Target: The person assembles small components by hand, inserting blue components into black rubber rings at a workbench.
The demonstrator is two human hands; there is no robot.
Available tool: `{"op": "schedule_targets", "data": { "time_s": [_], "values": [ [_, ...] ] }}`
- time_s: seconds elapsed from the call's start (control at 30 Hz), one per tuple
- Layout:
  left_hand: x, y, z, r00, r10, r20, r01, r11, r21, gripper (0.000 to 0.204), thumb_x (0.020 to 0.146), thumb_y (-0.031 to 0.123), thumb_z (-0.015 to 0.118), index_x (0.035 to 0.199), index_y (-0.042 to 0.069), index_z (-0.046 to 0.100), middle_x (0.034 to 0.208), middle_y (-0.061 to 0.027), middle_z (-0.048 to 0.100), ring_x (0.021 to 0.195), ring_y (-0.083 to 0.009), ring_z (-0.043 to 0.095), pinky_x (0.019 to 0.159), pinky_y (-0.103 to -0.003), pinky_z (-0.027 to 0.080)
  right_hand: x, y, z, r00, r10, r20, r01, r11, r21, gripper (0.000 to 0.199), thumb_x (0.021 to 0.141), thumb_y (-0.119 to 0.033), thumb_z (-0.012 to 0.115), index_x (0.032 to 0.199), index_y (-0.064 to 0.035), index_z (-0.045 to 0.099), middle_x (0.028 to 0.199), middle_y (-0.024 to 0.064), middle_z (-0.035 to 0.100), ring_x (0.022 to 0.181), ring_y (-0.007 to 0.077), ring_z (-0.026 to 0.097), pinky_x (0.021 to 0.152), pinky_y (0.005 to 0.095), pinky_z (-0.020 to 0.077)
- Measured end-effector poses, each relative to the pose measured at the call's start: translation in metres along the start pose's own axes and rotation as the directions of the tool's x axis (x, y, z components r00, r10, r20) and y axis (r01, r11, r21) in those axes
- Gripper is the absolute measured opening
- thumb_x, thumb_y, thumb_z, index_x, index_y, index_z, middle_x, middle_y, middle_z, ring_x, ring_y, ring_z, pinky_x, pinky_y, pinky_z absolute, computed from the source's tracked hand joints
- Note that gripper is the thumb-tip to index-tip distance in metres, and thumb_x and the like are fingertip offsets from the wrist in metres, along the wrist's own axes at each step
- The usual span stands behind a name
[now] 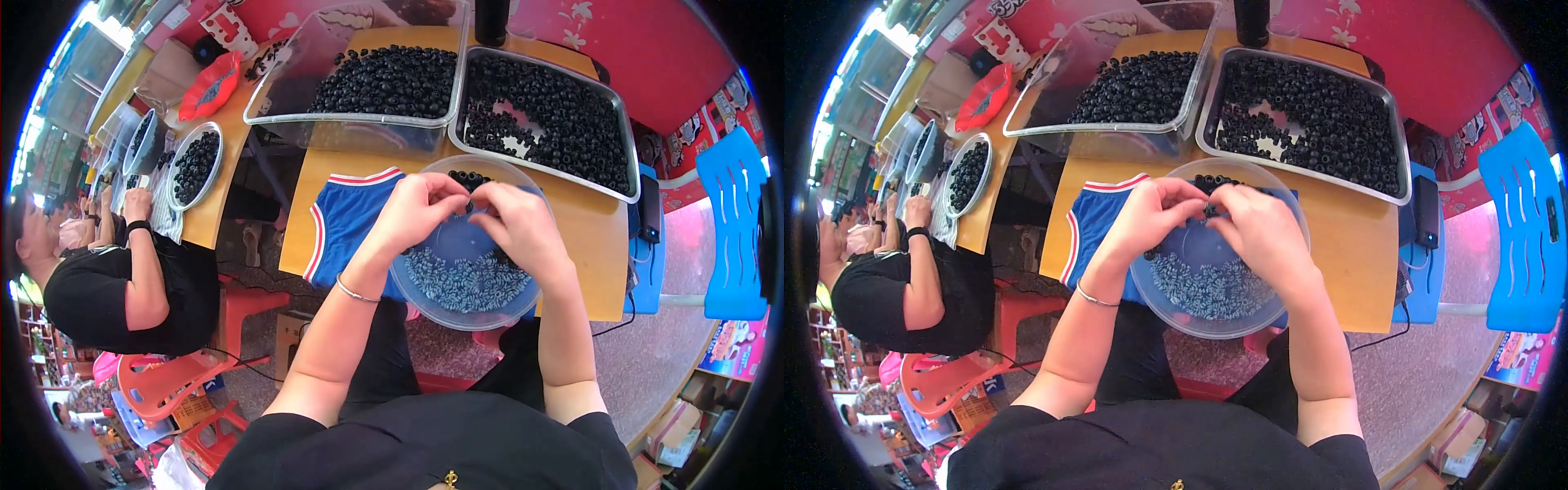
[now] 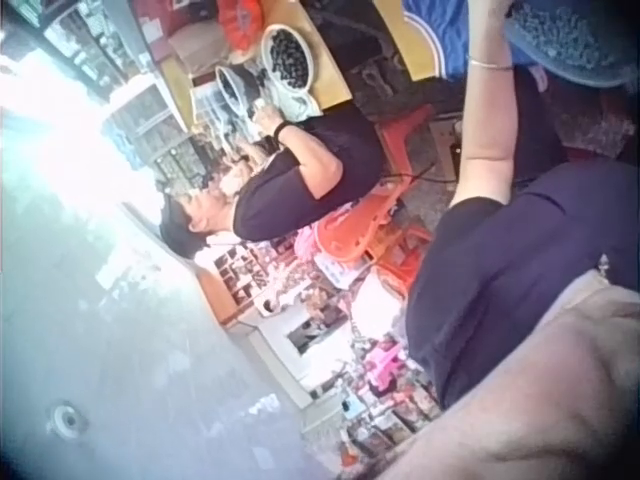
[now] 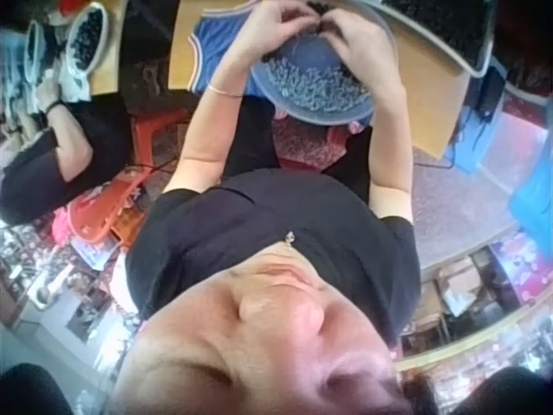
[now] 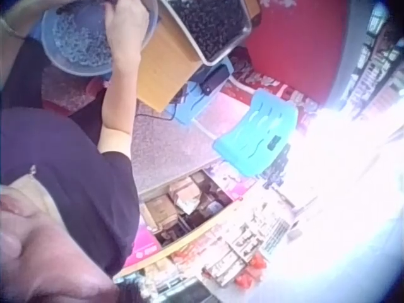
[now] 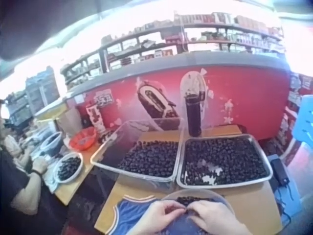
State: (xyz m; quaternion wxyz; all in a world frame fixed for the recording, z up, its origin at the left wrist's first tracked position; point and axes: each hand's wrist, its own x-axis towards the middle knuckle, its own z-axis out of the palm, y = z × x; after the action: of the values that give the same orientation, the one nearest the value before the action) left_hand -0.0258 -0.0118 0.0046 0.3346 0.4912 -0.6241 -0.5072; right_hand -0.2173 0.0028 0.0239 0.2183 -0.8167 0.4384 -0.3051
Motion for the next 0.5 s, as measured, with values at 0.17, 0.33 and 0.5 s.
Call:
{"op": "schedule_targets", "data": {
  "time_s": [0.17,0.33,0.5],
  "values": [
    [0.002,0.007,0.0,0.998,0.022,0.051,-0.007,0.961,-0.275,0.022,0.092,0.021,0.063,0.091,-0.001,0.069,0.078,-0.0017,0.067,0.07,-0.0055,0.056,0.063,-0.02,0.045,0.013,-0.014,-0.007,0.985,0.077,-0.152,-0.042,0.974,0.222,0.014,0.078,-0.006,0.068,0.091,-0.0023,0.064,0.084,0.0115,0.063,0.076,0.0268,0.064,0.066,0.0343,0.0508],
    [0.005,0.004,-0.003,0.984,0.032,0.174,0.028,0.944,-0.329,0.022,0.089,0.023,0.066,0.09,0.001,0.067,0.076,-0.003,0.065,0.07,-0.0098,0.058,0.063,-0.024,0.046,0.012,-0.004,-0.008,0.983,-0.033,-0.179,0.052,0.993,0.104,0.011,0.078,-0.005,0.069,0.089,-0.0015,0.066,0.082,0.0104,0.061,0.076,0.025,0.064,0.067,0.0333,0.0507],
    [0.005,-0.013,0.012,0.955,0.295,-0.032,-0.236,0.823,0.517,0.022,0.074,0.009,0.071,0.094,0.001,0.064,0.085,-0.0144,0.061,0.075,-0.0289,0.062,0.069,-0.037,0.049,0.005,0.011,-0.004,0.989,0.055,-0.137,-0.031,0.985,0.169,0.013,0.077,-0.004,0.069,0.089,-0.0014,0.067,0.084,0.0105,0.063,0.077,0.0247,0.064,0.069,0.0326,0.0511]
  ]
}}
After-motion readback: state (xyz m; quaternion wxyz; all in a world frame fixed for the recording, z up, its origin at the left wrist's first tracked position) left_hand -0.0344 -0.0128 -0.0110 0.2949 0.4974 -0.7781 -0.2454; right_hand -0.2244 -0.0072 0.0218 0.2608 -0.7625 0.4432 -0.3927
